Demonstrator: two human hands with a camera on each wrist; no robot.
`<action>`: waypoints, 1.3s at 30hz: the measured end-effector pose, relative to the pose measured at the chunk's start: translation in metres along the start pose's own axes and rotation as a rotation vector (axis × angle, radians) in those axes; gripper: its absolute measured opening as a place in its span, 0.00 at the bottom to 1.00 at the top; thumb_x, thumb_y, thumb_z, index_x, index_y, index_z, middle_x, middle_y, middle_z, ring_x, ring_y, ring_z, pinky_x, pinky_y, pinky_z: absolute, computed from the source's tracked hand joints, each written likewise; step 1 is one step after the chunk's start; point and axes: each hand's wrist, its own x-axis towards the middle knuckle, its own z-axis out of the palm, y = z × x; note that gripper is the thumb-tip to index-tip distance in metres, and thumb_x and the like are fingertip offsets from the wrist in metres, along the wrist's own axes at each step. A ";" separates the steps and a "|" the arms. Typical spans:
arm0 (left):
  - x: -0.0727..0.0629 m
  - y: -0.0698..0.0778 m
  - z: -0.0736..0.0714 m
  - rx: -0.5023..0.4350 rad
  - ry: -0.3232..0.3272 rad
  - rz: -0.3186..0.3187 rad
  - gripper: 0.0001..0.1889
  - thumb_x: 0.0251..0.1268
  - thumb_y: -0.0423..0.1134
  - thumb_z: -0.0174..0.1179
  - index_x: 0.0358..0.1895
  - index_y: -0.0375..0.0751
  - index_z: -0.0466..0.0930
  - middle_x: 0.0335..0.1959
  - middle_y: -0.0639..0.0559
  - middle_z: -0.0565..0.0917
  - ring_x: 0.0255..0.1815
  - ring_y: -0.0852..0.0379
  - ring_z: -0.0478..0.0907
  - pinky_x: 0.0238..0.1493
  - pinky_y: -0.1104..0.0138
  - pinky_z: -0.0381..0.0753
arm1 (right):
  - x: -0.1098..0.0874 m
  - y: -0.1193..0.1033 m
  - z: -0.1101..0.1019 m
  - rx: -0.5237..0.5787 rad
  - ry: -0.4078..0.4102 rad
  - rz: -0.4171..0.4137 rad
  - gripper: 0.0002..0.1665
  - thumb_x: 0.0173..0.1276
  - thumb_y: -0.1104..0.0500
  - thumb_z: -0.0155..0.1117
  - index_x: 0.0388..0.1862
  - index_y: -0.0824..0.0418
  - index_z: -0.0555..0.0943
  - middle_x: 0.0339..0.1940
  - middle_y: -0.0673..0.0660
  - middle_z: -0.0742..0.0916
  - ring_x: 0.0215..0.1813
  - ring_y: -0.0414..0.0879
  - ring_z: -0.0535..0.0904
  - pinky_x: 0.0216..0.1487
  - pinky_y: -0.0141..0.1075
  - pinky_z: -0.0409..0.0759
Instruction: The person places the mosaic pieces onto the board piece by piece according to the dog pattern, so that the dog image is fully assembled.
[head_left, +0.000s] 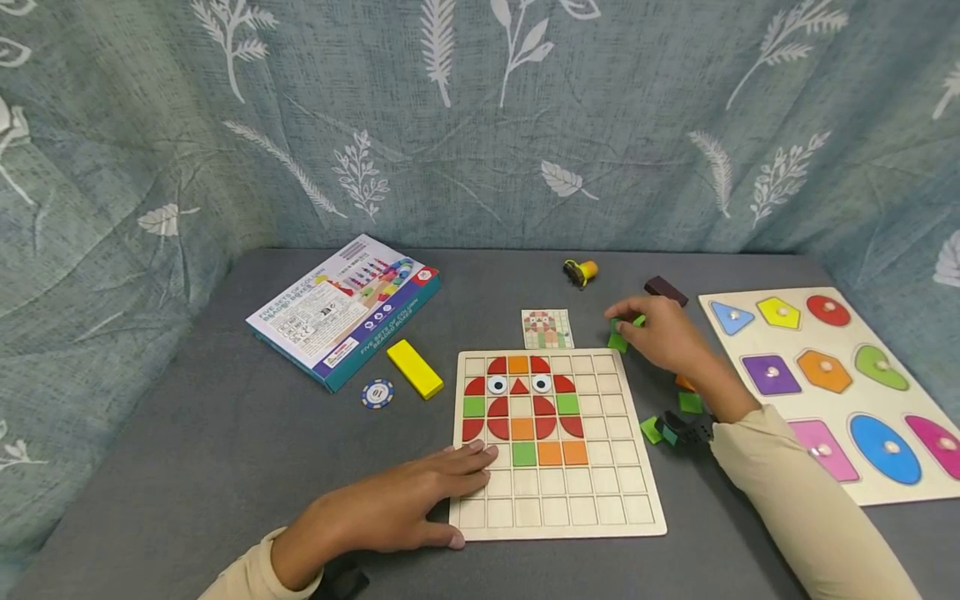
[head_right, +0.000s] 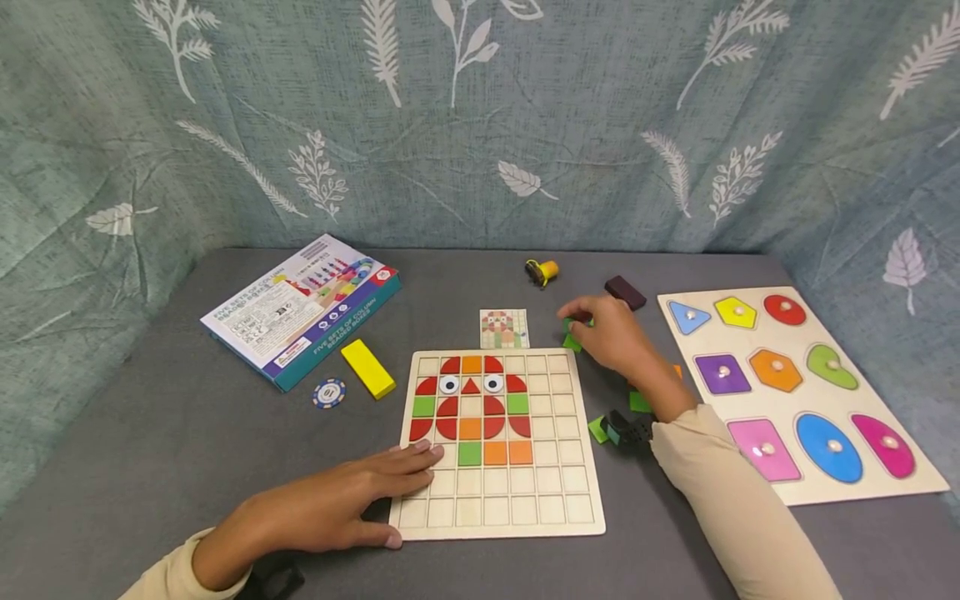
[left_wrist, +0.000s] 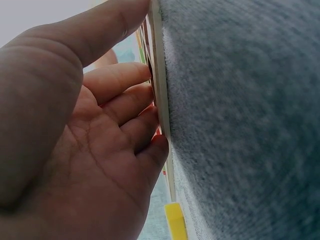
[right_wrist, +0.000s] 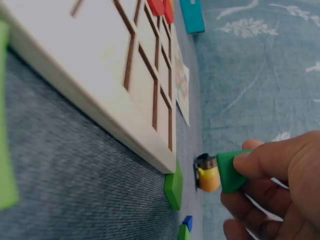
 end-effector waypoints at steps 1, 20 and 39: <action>0.000 0.000 0.000 -0.004 -0.001 -0.002 0.36 0.61 0.44 0.67 0.72 0.41 0.66 0.77 0.56 0.55 0.77 0.56 0.47 0.71 0.54 0.55 | -0.002 0.000 0.000 -0.001 -0.005 -0.010 0.12 0.70 0.68 0.58 0.50 0.67 0.84 0.48 0.64 0.85 0.26 0.49 0.74 0.22 0.38 0.68; -0.001 0.001 -0.003 -0.023 -0.024 -0.043 0.36 0.62 0.44 0.67 0.72 0.42 0.64 0.77 0.59 0.54 0.77 0.59 0.45 0.72 0.56 0.55 | -0.025 -0.009 0.002 0.038 -0.077 -0.144 0.10 0.68 0.68 0.62 0.47 0.66 0.84 0.37 0.55 0.84 0.36 0.46 0.77 0.35 0.40 0.77; 0.000 0.001 -0.002 -0.009 -0.029 -0.040 0.37 0.62 0.44 0.67 0.73 0.42 0.63 0.77 0.58 0.52 0.77 0.60 0.44 0.73 0.57 0.50 | -0.047 -0.025 0.014 0.081 -0.184 -0.226 0.10 0.65 0.71 0.63 0.42 0.63 0.86 0.35 0.51 0.84 0.34 0.42 0.76 0.35 0.34 0.78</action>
